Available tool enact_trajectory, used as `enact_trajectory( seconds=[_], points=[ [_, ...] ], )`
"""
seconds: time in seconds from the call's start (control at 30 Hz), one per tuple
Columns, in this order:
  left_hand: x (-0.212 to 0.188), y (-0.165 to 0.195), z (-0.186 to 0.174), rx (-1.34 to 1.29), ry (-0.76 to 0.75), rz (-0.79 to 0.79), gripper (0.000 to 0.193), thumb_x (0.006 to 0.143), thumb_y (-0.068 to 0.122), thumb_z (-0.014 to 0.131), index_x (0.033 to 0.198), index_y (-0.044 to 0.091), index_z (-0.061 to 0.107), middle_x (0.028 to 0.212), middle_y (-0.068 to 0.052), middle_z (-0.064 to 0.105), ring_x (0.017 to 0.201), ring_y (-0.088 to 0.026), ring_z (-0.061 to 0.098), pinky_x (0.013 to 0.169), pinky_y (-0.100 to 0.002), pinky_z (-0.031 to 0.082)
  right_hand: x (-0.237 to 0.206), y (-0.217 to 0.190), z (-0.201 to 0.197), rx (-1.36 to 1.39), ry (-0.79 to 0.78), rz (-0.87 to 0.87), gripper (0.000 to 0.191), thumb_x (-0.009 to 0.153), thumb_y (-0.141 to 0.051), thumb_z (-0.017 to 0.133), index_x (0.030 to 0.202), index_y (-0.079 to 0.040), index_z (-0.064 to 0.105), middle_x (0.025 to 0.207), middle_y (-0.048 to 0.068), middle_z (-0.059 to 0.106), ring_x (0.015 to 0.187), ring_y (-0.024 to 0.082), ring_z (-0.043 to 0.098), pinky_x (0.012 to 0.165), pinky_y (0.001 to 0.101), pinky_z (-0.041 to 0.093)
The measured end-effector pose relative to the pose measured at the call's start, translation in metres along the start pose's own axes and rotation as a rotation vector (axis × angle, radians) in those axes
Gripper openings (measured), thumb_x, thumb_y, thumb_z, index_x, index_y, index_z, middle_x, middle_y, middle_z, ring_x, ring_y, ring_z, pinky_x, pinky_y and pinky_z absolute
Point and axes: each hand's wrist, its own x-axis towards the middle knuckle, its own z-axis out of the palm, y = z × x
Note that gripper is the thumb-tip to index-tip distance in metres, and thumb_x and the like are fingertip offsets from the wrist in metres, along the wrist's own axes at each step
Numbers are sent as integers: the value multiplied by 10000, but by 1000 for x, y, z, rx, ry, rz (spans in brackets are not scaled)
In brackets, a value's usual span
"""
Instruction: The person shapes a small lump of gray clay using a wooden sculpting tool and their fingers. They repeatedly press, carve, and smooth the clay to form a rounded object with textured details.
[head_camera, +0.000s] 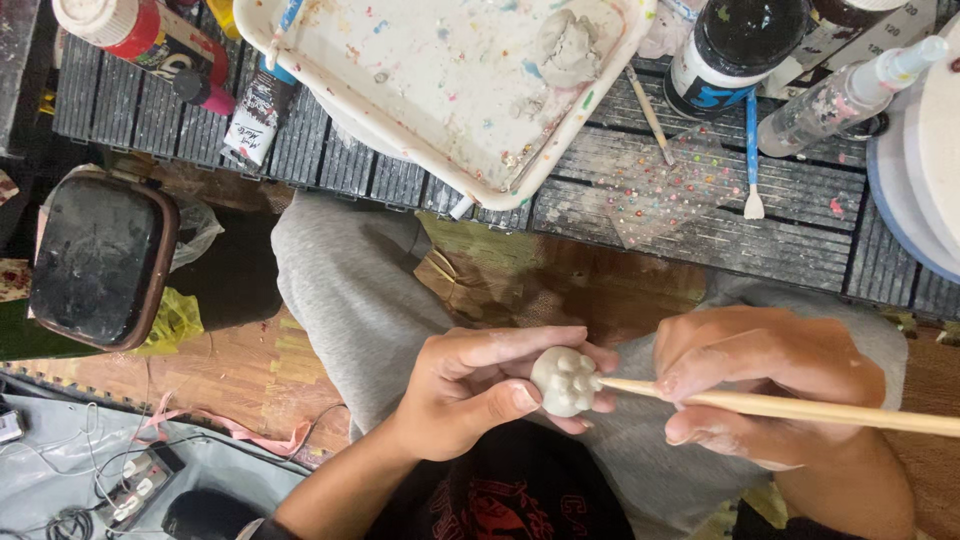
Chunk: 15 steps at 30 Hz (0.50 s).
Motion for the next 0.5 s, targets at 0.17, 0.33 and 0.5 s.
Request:
enact_trajectory(
  seconds=[0.17,0.33,0.5],
  points=[
    [2,-8,-3,-108,18,-5,525,1101,213,668,1540,-19,497,1432,-297,603,1229,-410,680,982,-451,629,-6,4,-5,108,29,40,205,904,-101,760,999,65,684,843,175,721,639,212,684,551,360,552],
    [12,-27,-4,-318,151,11,495,1020,165,758,1455,31,560,1479,-282,584,1319,-424,634,1057,-480,589,-11,9,-6,4,149,51,223,948,-138,690,1005,77,669,852,165,697,633,204,666,586,373,536],
    [12,-35,-2,-315,101,104,481,1014,109,793,1454,81,600,1462,-260,563,1316,-394,618,1118,-492,535,-12,9,-1,-223,105,-123,81,905,-6,664,956,56,665,762,111,706,577,175,687,534,354,572]
  ],
)
